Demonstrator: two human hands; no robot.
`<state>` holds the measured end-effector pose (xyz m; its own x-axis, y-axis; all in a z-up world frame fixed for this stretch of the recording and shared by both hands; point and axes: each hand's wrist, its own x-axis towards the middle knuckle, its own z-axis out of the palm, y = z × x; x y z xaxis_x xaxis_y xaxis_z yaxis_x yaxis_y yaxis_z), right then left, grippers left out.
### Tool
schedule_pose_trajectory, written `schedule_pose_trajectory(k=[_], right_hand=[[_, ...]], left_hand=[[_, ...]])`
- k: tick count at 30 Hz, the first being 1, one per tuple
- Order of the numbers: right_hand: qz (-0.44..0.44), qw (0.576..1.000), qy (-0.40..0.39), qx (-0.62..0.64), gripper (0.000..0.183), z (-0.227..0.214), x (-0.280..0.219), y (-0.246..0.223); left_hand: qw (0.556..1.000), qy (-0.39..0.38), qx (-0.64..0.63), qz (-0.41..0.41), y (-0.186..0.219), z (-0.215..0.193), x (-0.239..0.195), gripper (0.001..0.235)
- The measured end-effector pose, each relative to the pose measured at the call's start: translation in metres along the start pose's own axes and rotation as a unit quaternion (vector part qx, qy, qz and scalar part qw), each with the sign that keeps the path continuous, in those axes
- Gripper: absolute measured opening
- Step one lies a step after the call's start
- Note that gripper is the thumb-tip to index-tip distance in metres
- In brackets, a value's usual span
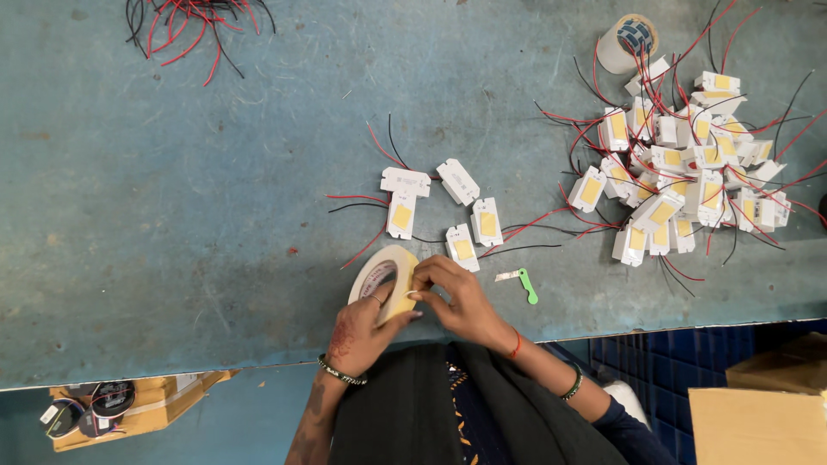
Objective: The person applies pieces of yellow tape to small white LED modules on a workbench. They repeatedly tear tape from a roll, place it on each module, and set the finished units aside. Another person is visible in the background cutting wires.
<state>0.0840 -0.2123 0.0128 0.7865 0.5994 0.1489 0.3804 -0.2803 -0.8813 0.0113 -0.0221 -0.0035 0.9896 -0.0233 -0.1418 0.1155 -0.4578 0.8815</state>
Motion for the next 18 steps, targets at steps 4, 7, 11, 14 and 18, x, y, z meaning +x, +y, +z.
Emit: schedule_pose_trajectory(k=[4, 7, 11, 14, 18], right_hand=[[-0.049, 0.996, 0.063, -0.04, 0.016, -0.005, -0.006, 0.002], [0.044, 0.977, 0.201, -0.05, 0.013, -0.035, 0.01, 0.019], [0.113, 0.958, 0.241, 0.102, 0.007, -0.066, 0.051, 0.074], [0.16, 0.939, 0.242, 0.187, 0.011, -0.045, 0.078, 0.116], [0.19, 0.918, 0.255, 0.235, 0.016, -0.006, 0.116, 0.142]], left_hand=[[0.999, 0.017, 0.029, 0.011, -0.002, -0.005, 0.004, 0.05], [0.997, 0.063, 0.017, 0.049, -0.008, -0.014, -0.001, 0.047], [0.997, 0.069, -0.014, -0.021, -0.018, -0.021, -0.006, 0.045], [0.996, 0.067, 0.02, -0.053, -0.021, -0.014, -0.003, 0.046], [0.994, 0.11, 0.022, 0.003, -0.023, -0.005, -0.002, 0.053]])
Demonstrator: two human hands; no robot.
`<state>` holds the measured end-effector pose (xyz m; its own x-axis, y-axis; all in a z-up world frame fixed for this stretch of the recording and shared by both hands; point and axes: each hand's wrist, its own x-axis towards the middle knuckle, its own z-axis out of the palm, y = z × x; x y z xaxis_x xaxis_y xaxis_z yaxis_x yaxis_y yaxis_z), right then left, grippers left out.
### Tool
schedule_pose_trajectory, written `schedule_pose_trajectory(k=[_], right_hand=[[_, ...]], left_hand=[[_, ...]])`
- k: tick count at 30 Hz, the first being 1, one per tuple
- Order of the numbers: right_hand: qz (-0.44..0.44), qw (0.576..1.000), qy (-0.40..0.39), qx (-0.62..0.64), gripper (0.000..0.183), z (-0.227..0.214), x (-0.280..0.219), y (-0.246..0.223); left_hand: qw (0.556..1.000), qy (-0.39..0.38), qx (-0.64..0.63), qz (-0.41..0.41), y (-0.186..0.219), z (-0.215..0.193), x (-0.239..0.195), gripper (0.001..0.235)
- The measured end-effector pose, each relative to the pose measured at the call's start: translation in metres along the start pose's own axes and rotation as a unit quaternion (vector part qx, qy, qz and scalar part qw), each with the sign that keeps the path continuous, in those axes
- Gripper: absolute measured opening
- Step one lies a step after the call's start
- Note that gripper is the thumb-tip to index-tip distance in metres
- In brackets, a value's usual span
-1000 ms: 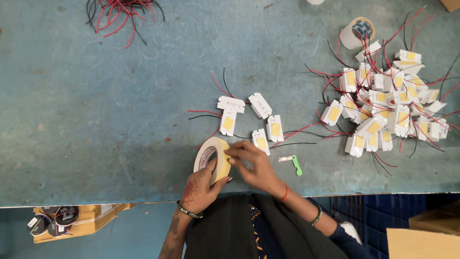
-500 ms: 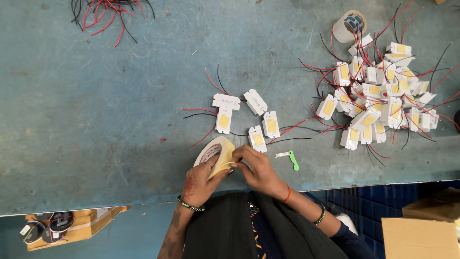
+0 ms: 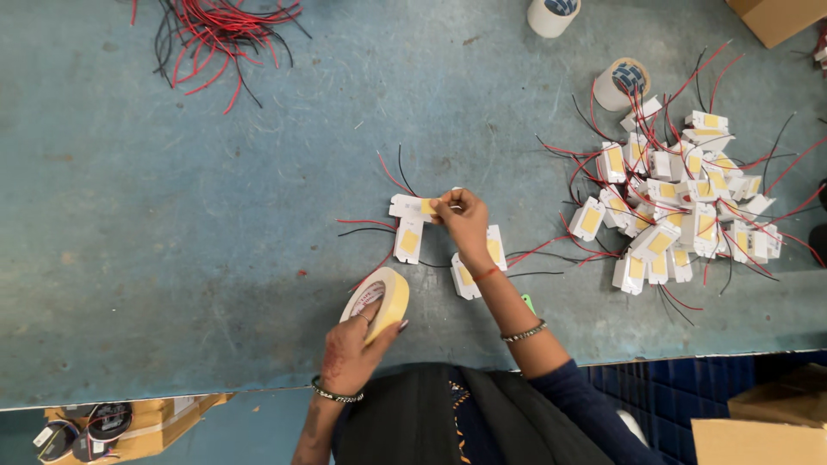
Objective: The person applies pieces of yellow tape to small white LED modules on a workbench. They repeatedly tear tape from a roll, place it on each module, and set the finished units aside. Another person is visible in the background cutting wires.
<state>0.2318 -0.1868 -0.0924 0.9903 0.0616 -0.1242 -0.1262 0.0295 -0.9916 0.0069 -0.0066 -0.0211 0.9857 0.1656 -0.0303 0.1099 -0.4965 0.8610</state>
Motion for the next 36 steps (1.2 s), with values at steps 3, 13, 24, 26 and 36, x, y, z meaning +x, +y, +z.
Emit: schedule_pose_trajectory(k=[3, 13, 24, 26, 36], right_hand=[[0.014, 0.999, 0.005, -0.044, 0.015, 0.017, 0.009, 0.002], [-0.108, 0.898, -0.012, -0.426, 0.018, 0.029, 0.01, -0.014], [-0.148, 0.859, 0.043, -0.489, 0.071, 0.016, 0.015, -0.008], [-0.175, 0.855, 0.044, -0.486, 0.055, 0.015, 0.015, -0.006], [-0.081, 0.976, -0.017, -0.2, 0.013, -0.025, -0.068, -0.045]], left_hand=[[1.0, -0.012, 0.006, -0.001, -0.003, 0.001, -0.002, 0.053], [0.998, -0.041, -0.039, -0.038, -0.002, -0.013, 0.005, 0.051], [0.995, -0.058, -0.081, 0.005, -0.012, -0.019, 0.0, 0.05], [0.984, -0.099, -0.139, -0.044, -0.017, -0.019, -0.004, 0.054], [0.979, -0.151, -0.131, 0.025, -0.012, 0.001, -0.002, 0.088]])
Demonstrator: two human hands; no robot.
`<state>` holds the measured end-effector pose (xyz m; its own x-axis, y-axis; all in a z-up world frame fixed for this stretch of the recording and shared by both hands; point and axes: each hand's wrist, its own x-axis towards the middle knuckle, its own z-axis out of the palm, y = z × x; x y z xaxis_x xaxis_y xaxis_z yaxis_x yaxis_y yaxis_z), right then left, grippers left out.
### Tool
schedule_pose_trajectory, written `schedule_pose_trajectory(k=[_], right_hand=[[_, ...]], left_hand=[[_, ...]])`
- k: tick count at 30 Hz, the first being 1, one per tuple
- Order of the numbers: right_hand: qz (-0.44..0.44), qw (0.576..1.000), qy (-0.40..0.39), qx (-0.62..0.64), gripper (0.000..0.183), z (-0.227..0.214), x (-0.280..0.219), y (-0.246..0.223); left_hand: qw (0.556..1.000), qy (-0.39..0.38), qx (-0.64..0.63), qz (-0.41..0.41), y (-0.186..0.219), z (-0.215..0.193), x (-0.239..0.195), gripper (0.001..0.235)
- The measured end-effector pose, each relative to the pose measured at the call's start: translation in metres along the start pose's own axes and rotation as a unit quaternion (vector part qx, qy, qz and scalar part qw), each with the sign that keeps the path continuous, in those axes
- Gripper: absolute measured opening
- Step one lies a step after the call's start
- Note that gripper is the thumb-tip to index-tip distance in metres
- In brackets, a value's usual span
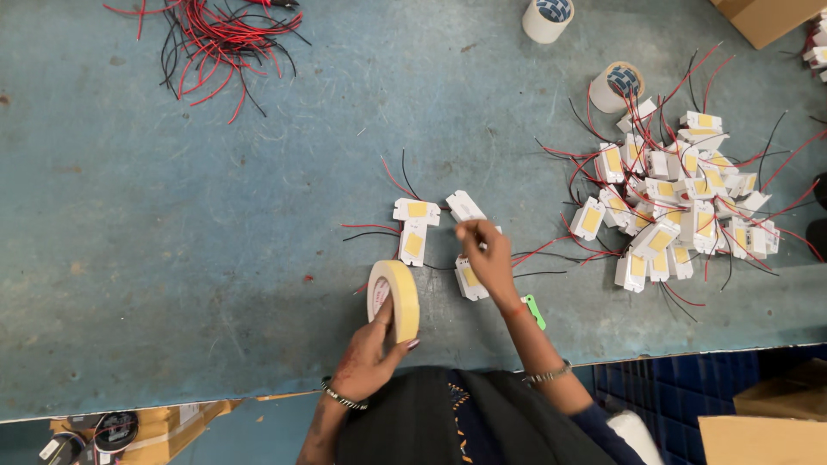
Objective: The person applies pieces of yellow tape to small white LED modules on a workbench. They repeatedly tear tape from a roll, place it on each module, and set the finished units aside. Another person is visible in the background cutting wires.
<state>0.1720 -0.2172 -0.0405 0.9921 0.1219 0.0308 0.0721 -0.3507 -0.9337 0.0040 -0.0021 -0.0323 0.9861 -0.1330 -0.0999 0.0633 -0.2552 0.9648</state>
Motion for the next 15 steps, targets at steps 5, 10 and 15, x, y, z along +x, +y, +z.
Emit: schedule_pose_trajectory(k=[5, 10, 15], right_hand=[[-0.088, 0.992, -0.096, 0.004, 0.022, -0.015, -0.07, -0.048], [-0.177, 0.979, -0.072, -0.068, 0.035, -0.02, -0.098, -0.085], [-0.18, 0.977, -0.05, -0.1, 0.027, -0.02, -0.098, -0.086]], left_hand=[[0.999, -0.033, 0.008, -0.017, 0.022, 0.012, 0.015, 0.091], [0.998, -0.045, 0.033, -0.023, 0.034, 0.016, 0.025, 0.094], [0.987, -0.09, 0.128, -0.023, 0.039, 0.013, 0.028, 0.093]])
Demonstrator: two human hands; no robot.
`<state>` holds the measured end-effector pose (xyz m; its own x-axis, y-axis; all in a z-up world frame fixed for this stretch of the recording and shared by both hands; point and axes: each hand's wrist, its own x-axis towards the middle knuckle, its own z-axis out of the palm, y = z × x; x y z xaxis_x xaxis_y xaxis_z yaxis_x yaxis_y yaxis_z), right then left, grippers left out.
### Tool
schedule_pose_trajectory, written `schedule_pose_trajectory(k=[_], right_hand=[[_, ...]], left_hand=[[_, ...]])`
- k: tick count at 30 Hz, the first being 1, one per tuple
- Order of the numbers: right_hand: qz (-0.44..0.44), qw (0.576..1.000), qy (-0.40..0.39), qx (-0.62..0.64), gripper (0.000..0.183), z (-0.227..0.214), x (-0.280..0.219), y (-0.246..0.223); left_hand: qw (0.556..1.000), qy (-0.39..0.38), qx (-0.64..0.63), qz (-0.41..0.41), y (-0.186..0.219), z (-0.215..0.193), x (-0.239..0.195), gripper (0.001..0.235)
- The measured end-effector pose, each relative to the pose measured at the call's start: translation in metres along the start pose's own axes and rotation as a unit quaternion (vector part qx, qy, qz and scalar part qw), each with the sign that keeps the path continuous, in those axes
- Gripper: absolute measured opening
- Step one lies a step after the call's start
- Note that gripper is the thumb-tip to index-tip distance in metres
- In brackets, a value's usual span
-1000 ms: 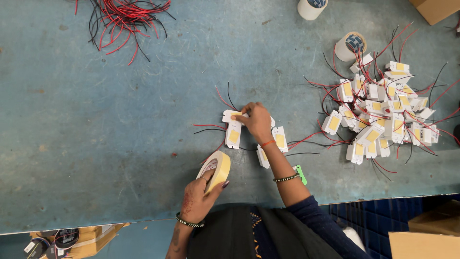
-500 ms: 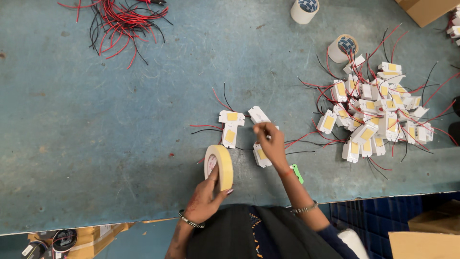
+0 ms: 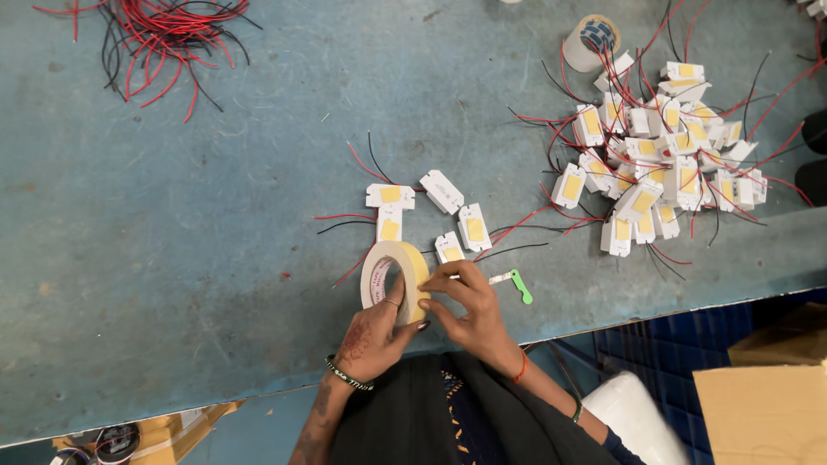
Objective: The person applies pieces of yellow tape to small white LED modules on a workbench. They repeatedly tear tape from a roll, place it on each module, and set the finished units aside. Another person is visible in the background cutting wires.
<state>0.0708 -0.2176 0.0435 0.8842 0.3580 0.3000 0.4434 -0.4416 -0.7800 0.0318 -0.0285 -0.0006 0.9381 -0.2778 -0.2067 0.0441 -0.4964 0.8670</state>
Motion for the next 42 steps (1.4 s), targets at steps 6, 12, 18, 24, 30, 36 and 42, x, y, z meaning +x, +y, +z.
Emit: schedule_pose_trajectory(k=[6, 12, 18, 24, 30, 36, 42], right_hand=[[-0.02, 0.998, -0.048, 0.02, 0.02, -0.009, 0.001, 0.016], [-0.058, 0.998, -0.038, 0.008, 0.02, -0.009, 0.002, 0.016], [-0.032, 0.997, -0.067, 0.035, 0.017, -0.007, 0.004, 0.019], [0.003, 0.996, -0.081, 0.046, 0.016, -0.013, 0.007, 0.019], [-0.015, 0.994, -0.097, 0.041, 0.018, -0.013, 0.017, 0.024], [0.146, 0.958, -0.158, 0.188, 0.021, -0.017, 0.008, 0.022], [0.17, 0.95, -0.162, 0.208, 0.019, -0.024, 0.006, 0.021]], left_hand=[[0.999, -0.003, 0.014, -0.031, 0.006, 0.003, -0.003, 0.081], [0.999, 0.04, -0.017, -0.018, 0.003, 0.002, -0.005, 0.071], [0.997, 0.037, -0.003, 0.074, 0.004, -0.008, -0.003, 0.068], [0.999, -0.018, 0.017, 0.028, 0.008, -0.012, 0.001, 0.072], [0.989, 0.058, 0.025, 0.131, 0.0, -0.01, 0.004, 0.064], [0.999, -0.01, -0.03, 0.033, -0.008, -0.006, 0.002, 0.066], [0.997, -0.06, 0.042, -0.013, 0.001, -0.011, 0.006, 0.062]])
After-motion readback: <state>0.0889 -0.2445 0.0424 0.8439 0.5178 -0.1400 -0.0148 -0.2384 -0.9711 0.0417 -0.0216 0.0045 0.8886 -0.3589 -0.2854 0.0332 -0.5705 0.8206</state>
